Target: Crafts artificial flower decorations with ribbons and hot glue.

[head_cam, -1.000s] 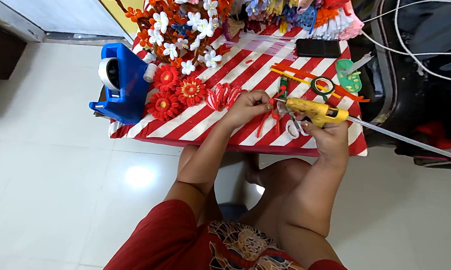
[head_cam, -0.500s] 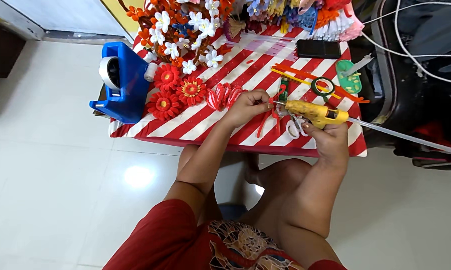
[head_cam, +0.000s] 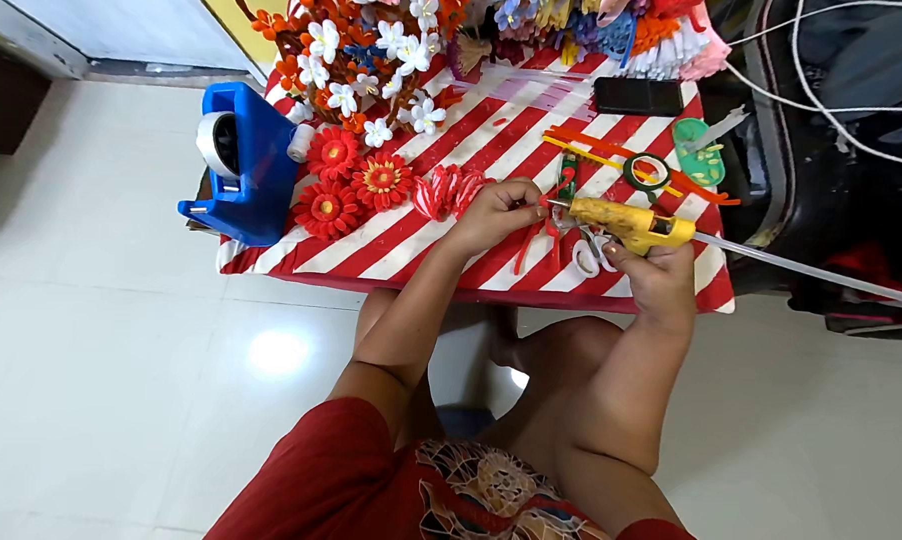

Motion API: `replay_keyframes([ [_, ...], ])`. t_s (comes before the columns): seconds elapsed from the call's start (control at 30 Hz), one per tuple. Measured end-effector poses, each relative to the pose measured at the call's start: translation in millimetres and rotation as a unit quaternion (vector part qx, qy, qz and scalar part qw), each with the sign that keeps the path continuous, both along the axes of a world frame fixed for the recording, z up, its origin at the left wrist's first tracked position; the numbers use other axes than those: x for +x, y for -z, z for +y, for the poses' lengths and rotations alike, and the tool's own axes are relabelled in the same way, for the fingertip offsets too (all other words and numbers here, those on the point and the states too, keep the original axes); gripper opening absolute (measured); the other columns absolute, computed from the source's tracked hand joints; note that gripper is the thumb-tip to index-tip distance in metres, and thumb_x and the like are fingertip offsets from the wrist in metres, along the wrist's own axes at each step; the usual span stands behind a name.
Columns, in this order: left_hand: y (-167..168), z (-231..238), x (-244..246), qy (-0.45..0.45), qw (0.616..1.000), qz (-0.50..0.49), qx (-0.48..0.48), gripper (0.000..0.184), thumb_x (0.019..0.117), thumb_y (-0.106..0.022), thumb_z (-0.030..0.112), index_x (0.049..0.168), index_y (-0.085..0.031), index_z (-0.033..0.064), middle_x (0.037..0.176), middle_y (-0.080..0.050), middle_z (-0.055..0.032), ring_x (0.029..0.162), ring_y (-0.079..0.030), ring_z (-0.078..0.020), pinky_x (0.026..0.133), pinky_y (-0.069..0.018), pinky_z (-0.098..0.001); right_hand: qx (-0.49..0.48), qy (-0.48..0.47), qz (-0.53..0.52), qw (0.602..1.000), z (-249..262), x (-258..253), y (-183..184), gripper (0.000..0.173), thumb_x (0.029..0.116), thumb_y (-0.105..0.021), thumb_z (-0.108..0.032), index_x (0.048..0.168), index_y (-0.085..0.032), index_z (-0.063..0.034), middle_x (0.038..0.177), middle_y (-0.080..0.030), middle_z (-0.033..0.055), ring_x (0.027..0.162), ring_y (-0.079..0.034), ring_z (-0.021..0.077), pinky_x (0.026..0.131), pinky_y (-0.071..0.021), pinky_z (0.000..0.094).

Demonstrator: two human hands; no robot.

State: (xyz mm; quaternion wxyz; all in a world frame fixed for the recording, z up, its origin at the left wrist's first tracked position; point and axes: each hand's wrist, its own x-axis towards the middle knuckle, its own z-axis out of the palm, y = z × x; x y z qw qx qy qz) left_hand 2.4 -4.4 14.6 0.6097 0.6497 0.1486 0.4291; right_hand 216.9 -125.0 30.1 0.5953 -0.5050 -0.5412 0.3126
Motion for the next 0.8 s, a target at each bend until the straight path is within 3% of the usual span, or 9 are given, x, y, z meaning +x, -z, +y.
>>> replay_keyframes([
  [0.5,0.1,-0.4,1.9,-0.003,1.000,-0.002,0.000,0.009,0.0917,-0.062,0.003,0.084,-0.067,0.0026,0.093,-0.064,-0.0001,0.089,-0.060,-0.0035,0.079,-0.0511,-0.0219,0.012,0.019,-0.006,1.000,0.2,-0.9,-0.6,0.035,0.0825,-0.066,0.005,0.111,-0.068,-0.0156,0.097,-0.072,-0.0127,0.082,-0.068,-0.0013,0.074,-0.0597,0.0209],
  [0.63,0.4,0.3,0.9,-0.004,1.000,0.005,0.001,0.009,0.0923,-0.062,0.004,0.085,-0.067,0.0027,0.093,-0.065,0.0001,0.088,-0.060,-0.0029,0.078,-0.0514,-0.0217,0.011,0.006,-0.006,1.000,-0.3,1.0,0.7,0.035,0.0824,-0.068,0.004,0.113,-0.070,-0.0126,0.104,-0.075,-0.0078,0.093,-0.071,0.0043,0.081,-0.0617,0.0253],
  [0.8,0.0,0.7,0.6,-0.005,1.000,0.006,-0.006,0.010,0.0928,-0.062,0.004,0.084,-0.066,0.0036,0.091,-0.063,0.0011,0.085,-0.059,-0.0021,0.075,-0.0504,-0.0207,0.022,0.004,0.003,1.000,0.1,1.6,0.7,0.036,0.0818,-0.071,0.003,0.113,-0.071,-0.0158,0.105,-0.076,-0.0085,0.093,-0.072,0.0048,0.080,-0.0622,0.0260],
])
